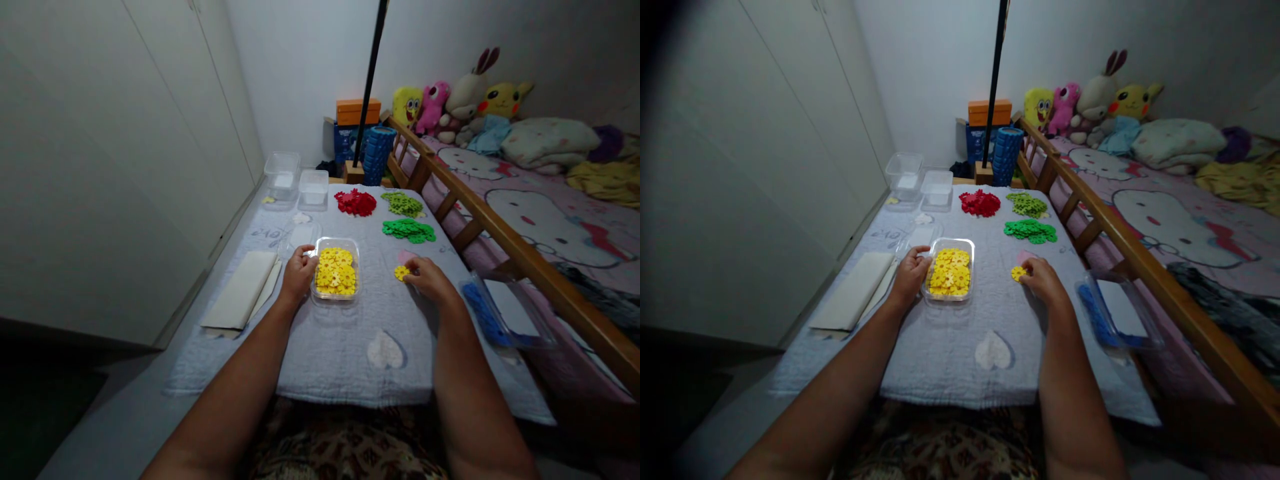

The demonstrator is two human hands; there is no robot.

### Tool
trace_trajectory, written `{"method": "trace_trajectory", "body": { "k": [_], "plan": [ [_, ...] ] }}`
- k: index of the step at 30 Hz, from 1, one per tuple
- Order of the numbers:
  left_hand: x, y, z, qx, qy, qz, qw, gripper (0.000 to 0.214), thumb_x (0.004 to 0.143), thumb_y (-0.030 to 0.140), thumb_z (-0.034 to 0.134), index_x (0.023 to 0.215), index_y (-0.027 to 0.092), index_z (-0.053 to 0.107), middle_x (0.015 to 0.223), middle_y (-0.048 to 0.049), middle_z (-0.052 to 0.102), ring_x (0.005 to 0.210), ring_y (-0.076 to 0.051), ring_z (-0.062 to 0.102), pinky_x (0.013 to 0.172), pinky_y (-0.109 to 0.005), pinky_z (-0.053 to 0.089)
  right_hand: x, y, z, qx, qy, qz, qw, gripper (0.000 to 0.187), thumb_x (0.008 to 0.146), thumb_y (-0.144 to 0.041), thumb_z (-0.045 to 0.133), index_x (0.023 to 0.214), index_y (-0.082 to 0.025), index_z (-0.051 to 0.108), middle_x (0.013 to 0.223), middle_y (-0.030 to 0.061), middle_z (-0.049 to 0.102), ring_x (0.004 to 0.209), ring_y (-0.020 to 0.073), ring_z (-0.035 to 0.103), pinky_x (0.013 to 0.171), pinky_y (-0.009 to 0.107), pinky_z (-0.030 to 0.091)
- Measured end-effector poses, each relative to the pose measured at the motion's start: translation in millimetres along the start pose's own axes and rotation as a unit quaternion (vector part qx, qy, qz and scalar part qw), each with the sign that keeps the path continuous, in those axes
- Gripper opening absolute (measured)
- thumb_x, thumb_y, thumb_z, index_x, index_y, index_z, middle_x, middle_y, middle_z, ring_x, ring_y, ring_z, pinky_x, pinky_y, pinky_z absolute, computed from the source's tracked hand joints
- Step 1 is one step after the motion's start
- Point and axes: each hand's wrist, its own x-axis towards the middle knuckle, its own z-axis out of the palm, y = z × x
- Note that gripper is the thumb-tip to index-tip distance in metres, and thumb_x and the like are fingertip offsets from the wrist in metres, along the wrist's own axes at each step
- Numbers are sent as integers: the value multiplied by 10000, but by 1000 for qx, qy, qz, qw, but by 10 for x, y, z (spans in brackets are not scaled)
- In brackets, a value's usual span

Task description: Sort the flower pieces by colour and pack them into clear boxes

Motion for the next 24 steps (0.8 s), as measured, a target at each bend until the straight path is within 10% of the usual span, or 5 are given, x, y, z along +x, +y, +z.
{"method": "trace_trajectory", "body": {
  "k": [7,14,24],
  "plan": [
    [-6,27,8,-5,2,-10,1000,366,804,369,609,1114,173,597,562,108,355,498,-103,352,514,-217,277,-18,-154,-68,176,-15,18,984,165,708,-372,642,699,-216,592,667,-1,593,636,175,546,598,297,394],
    [8,-13,4,-1,-1,-3,1000,380,821,372,595,1141,167,592,575,103,373,515,-105,368,524,-218,295,69,-907,68,242,-16,-66,968,149,734,-343,656,798,-209,653,728,0,654,683,164,590,654,289,444],
    [8,-28,9,-14,-4,-6,1000,367,822,375,608,1130,177,592,579,99,381,522,-105,371,523,-214,292,263,-1506,509,24,13,-93,995,84,802,-159,626,831,-224,671,833,32,728,802,200,631,774,324,444]
  ]
}}
